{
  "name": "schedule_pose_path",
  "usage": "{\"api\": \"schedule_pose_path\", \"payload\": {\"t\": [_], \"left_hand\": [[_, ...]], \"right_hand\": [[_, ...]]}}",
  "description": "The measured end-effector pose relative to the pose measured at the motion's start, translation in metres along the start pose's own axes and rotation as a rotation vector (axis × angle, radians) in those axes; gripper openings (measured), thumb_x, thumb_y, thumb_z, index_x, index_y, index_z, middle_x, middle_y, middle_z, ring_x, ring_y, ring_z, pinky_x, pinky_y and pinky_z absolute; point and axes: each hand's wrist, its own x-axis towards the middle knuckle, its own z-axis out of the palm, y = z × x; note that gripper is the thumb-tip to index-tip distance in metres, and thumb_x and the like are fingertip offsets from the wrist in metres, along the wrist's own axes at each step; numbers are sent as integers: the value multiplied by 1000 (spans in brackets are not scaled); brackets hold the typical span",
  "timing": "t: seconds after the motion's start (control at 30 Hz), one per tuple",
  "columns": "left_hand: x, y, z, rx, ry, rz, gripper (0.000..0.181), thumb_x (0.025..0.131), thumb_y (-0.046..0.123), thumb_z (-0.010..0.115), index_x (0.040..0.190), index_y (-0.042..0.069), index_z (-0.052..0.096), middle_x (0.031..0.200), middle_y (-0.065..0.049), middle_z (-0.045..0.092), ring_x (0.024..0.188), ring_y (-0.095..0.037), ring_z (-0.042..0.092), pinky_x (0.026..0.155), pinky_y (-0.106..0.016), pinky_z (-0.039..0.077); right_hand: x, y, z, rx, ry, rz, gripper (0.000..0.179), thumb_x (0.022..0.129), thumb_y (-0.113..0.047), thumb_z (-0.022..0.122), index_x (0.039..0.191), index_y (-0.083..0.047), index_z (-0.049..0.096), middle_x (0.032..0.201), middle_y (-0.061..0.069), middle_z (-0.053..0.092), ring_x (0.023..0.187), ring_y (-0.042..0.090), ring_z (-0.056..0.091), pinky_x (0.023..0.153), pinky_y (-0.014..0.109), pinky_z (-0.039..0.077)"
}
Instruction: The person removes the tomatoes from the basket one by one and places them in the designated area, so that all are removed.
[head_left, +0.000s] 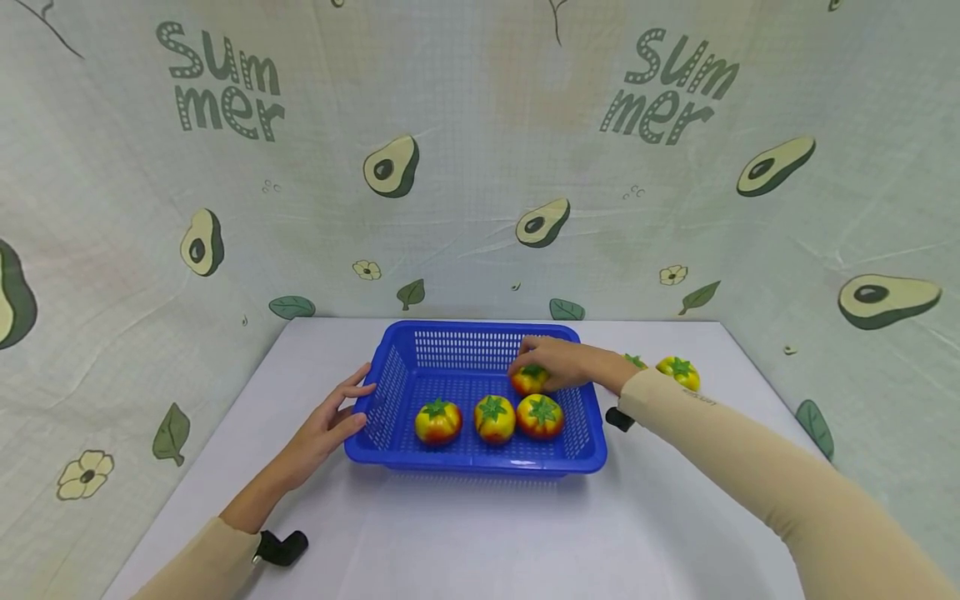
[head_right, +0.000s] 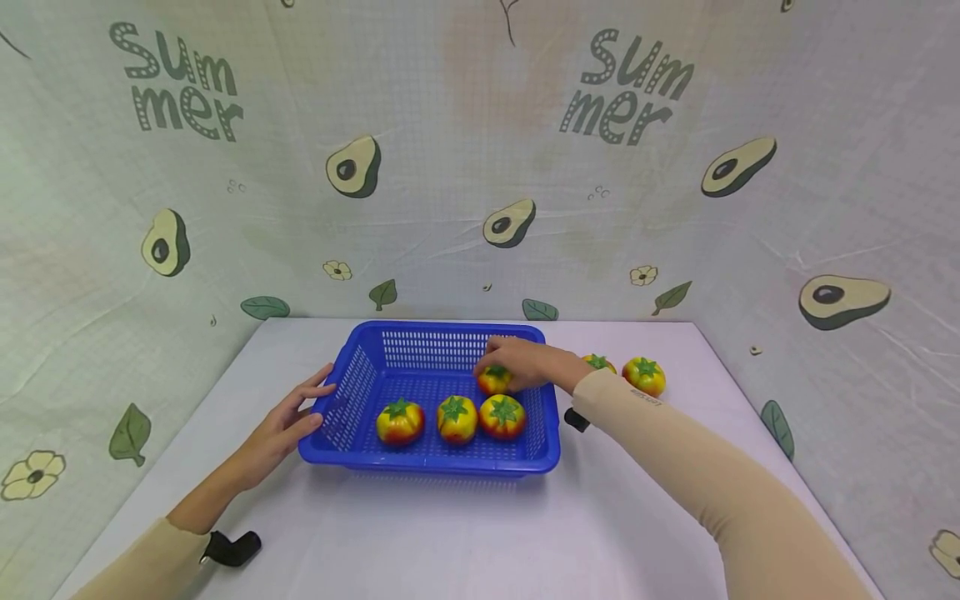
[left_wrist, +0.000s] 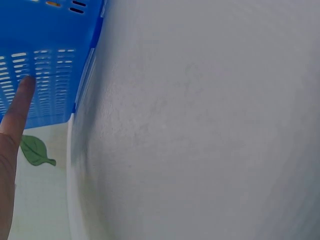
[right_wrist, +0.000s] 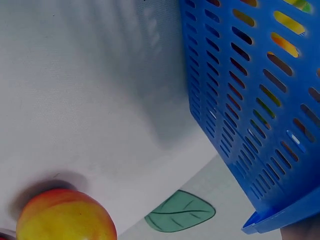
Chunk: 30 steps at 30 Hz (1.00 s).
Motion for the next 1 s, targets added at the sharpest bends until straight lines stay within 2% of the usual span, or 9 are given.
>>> {"api": "schedule_pose_path", "payload": {"t": [0.17, 0.4, 0.53, 0.67, 1.0], "left_hand": [[-1, -1, 1, 2, -6, 7, 44, 111, 17, 54, 155, 11, 48, 179, -9, 11, 153, -59, 27, 106, -24, 50], [0, 0, 0, 16, 2, 2, 44, 111, 18, 54, 155, 12, 48, 179, -8, 12, 153, -59, 29, 107, -29, 52], [0, 1, 0, 17, 2, 2, 44, 111, 18, 54, 154, 11, 48, 179, -8, 12, 153, -59, 28, 107, -27, 51], [0, 1, -1, 12, 2, -4, 44, 111, 18, 55, 154, 11, 49, 179, -8, 12, 153, -59, 28, 106, -23, 50], [0, 1, 0, 25, 5, 4, 43, 111, 18, 54, 153, 11, 49, 179, -10, 12, 152, -60, 30, 106, -29, 53]], "right_hand": [[-2, 0, -3, 31, -5, 20, 47, 96, -12, 80, 141, -20, 70, 138, 12, 56, 124, 30, 58, 110, 51, 52], [-11, -2, -16, 74, 55, 31, 50, 95, -13, 81, 143, -19, 68, 142, 13, 55, 129, 32, 57, 111, 52, 51], [-18, -2, -27, 82, 98, 19, 52, 94, -13, 82, 144, -20, 67, 141, 13, 55, 127, 31, 58, 109, 49, 54], [-29, -3, -40, 80, 146, 7, 53, 93, -12, 83, 144, -20, 68, 140, 14, 56, 128, 31, 57, 107, 49, 55], [-69, 2, -69, 72, 247, 16, 57, 93, -8, 82, 146, -16, 65, 138, 16, 56, 121, 34, 59, 91, 45, 63]]}}
